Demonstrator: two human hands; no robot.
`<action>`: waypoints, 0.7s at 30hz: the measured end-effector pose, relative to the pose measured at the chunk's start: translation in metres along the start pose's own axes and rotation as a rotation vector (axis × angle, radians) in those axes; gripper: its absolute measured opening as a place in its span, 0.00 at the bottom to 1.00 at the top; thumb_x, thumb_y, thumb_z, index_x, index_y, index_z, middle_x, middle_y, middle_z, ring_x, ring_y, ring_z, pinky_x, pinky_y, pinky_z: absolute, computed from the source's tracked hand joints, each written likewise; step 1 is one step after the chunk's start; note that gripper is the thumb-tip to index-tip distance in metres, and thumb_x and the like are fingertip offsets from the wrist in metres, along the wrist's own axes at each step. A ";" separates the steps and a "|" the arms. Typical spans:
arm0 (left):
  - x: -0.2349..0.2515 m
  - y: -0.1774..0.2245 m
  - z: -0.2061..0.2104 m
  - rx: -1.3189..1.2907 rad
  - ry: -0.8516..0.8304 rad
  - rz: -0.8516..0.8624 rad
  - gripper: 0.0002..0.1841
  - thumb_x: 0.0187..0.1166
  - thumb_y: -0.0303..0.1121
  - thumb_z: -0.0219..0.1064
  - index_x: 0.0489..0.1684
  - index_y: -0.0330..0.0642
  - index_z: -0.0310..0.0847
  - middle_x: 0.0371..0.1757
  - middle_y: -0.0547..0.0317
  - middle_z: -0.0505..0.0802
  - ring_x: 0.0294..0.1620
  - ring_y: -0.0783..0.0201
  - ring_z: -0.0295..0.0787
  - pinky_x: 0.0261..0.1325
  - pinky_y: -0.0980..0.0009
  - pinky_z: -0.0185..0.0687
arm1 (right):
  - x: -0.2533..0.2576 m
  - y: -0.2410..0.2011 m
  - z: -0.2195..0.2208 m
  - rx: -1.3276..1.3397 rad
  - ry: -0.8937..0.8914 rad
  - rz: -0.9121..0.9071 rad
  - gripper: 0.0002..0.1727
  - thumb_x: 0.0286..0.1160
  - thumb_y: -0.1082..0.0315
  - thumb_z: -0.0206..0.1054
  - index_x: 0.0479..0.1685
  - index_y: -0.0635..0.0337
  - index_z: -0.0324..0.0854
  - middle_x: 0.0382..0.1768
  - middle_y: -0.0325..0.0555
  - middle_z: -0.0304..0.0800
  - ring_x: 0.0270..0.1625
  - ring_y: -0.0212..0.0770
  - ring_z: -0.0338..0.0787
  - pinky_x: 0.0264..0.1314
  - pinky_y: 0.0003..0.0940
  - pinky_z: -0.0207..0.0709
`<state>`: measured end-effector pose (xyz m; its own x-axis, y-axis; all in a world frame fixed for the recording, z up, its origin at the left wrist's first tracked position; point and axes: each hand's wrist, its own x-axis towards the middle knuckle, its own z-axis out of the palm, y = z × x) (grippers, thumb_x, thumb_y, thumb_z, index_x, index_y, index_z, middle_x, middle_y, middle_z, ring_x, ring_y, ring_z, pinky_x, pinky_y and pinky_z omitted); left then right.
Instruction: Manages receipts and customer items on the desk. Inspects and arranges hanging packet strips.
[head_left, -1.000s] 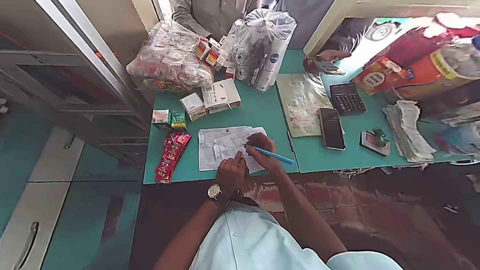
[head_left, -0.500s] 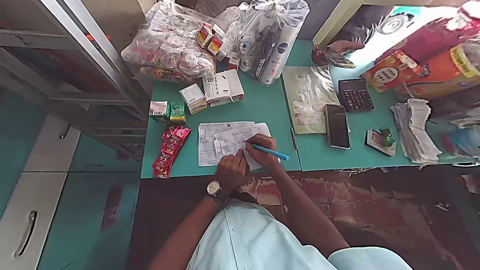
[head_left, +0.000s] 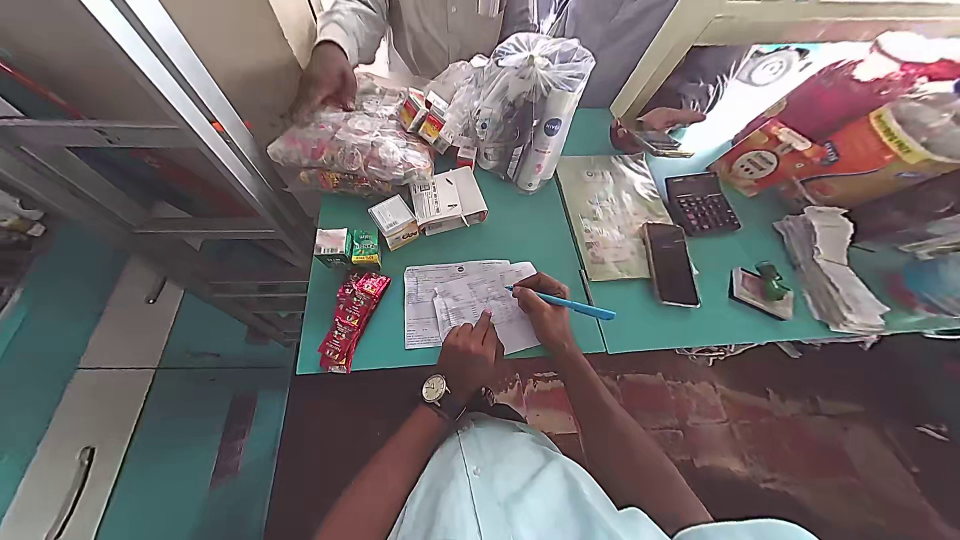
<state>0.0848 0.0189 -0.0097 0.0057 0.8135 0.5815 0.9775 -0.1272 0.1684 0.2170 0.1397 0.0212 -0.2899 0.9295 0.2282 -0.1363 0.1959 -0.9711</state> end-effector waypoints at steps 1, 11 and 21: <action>0.001 0.000 0.000 -0.003 -0.004 -0.003 0.13 0.75 0.34 0.62 0.38 0.41 0.95 0.60 0.56 0.96 0.29 0.59 0.90 0.31 0.65 0.81 | 0.003 -0.002 0.001 0.010 -0.001 0.015 0.07 0.71 0.76 0.65 0.30 0.61 0.87 0.22 0.34 0.88 0.20 0.25 0.80 0.23 0.21 0.73; 0.001 0.003 -0.007 -0.031 -0.053 -0.024 0.15 0.75 0.36 0.61 0.37 0.41 0.96 0.60 0.56 0.96 0.35 0.57 0.94 0.39 0.62 0.87 | 0.084 -0.076 0.040 0.007 -0.229 -0.040 0.04 0.79 0.70 0.66 0.42 0.57 0.87 0.31 0.41 0.92 0.23 0.29 0.85 0.23 0.20 0.78; -0.001 0.001 -0.001 -0.039 0.016 -0.010 0.15 0.75 0.36 0.60 0.33 0.42 0.95 0.56 0.56 0.98 0.31 0.58 0.92 0.35 0.63 0.84 | 0.035 -0.045 0.036 -0.144 -0.281 -0.034 0.06 0.76 0.71 0.67 0.41 0.64 0.88 0.30 0.37 0.93 0.31 0.31 0.91 0.39 0.29 0.88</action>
<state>0.0857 0.0174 -0.0087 -0.0073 0.8056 0.5925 0.9686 -0.1415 0.2044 0.1787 0.1524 0.0753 -0.5407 0.8026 0.2519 -0.0207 0.2866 -0.9578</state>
